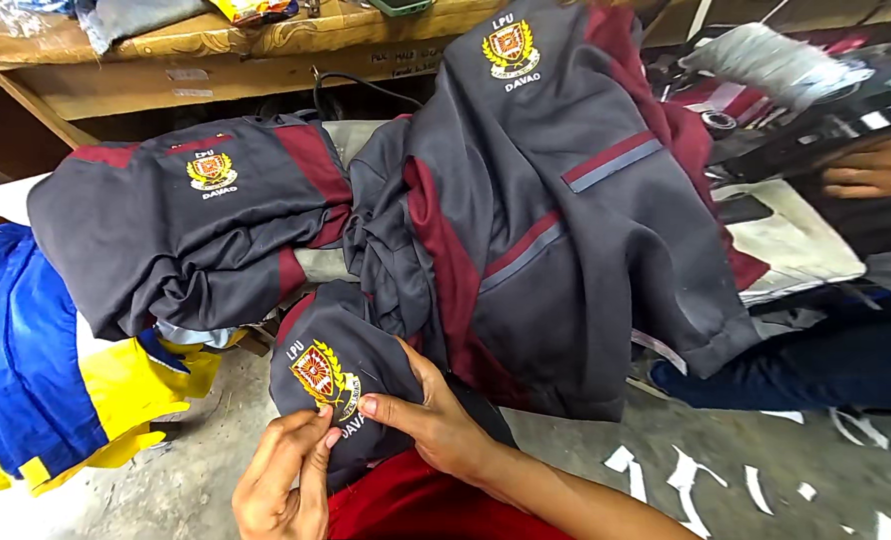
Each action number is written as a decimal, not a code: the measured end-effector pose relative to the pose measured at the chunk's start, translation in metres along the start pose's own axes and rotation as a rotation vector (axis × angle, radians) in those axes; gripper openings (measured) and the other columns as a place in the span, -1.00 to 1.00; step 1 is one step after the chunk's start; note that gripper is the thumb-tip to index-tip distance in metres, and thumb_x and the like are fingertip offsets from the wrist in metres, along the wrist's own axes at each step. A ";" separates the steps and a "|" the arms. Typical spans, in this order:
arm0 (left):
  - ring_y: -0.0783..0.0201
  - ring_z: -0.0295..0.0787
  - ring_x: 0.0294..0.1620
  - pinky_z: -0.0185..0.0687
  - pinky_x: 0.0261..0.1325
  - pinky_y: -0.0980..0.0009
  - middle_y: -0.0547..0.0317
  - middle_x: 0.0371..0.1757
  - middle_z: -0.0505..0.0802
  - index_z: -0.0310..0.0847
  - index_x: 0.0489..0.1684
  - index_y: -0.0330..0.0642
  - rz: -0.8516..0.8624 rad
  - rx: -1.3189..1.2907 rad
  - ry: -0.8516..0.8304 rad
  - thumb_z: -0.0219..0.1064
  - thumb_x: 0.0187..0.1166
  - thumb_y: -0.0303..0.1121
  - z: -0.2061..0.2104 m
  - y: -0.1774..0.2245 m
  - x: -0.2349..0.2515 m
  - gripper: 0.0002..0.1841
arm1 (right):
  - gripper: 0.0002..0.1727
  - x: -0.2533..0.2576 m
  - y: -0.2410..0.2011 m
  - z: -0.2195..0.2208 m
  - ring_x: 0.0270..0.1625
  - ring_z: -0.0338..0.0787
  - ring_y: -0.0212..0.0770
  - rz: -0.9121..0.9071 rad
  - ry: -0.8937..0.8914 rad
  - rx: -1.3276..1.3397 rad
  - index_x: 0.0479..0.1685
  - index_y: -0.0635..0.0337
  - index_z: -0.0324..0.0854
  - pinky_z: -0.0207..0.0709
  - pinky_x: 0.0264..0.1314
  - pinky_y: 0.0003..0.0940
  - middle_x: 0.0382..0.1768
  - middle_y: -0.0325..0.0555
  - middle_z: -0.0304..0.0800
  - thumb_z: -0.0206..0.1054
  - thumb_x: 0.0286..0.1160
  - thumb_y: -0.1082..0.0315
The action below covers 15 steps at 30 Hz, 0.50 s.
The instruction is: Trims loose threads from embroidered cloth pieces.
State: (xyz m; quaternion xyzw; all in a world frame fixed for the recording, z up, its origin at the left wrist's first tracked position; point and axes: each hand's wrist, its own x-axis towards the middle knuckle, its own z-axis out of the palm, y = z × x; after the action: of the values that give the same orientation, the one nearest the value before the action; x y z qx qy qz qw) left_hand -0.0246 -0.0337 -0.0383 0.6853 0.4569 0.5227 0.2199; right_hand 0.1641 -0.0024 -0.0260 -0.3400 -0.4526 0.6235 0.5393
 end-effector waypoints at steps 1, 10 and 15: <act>0.47 0.81 -0.01 0.77 0.06 0.64 0.18 -0.06 0.85 0.84 -0.07 -0.25 -0.016 -0.006 0.008 0.46 0.57 -0.39 -0.001 -0.001 0.000 -0.85 | -0.39 0.000 0.000 0.000 0.30 0.76 -0.33 0.000 -0.002 0.007 0.51 0.45 0.33 0.64 0.46 -0.38 0.26 -0.04 0.73 0.40 0.42 0.59; 0.51 0.79 0.02 0.72 0.08 0.70 0.08 -0.07 0.85 0.85 -0.06 -0.31 -0.055 0.094 -0.067 0.52 0.51 -0.39 -0.007 0.018 0.003 -0.81 | -0.33 0.001 0.002 -0.001 0.36 0.71 -0.35 -0.007 -0.011 -0.030 0.58 0.48 0.26 0.59 0.50 -0.41 0.32 -0.02 0.68 0.40 0.45 0.57; 0.51 0.79 0.00 0.71 0.08 0.70 0.07 -0.08 0.85 0.86 -0.04 -0.33 -0.050 0.109 -0.077 0.51 0.51 -0.38 -0.006 0.016 0.003 -0.79 | -0.40 0.002 0.001 -0.002 0.34 0.71 -0.37 -0.052 -0.035 -0.090 0.51 0.47 0.30 0.60 0.49 -0.43 0.28 -0.04 0.69 0.40 0.47 0.54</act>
State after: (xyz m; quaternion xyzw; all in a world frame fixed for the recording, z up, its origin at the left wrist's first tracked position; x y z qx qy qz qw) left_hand -0.0239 -0.0398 -0.0223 0.7041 0.4928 0.4648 0.2128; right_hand 0.1649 -0.0006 -0.0274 -0.3409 -0.4982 0.5941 0.5316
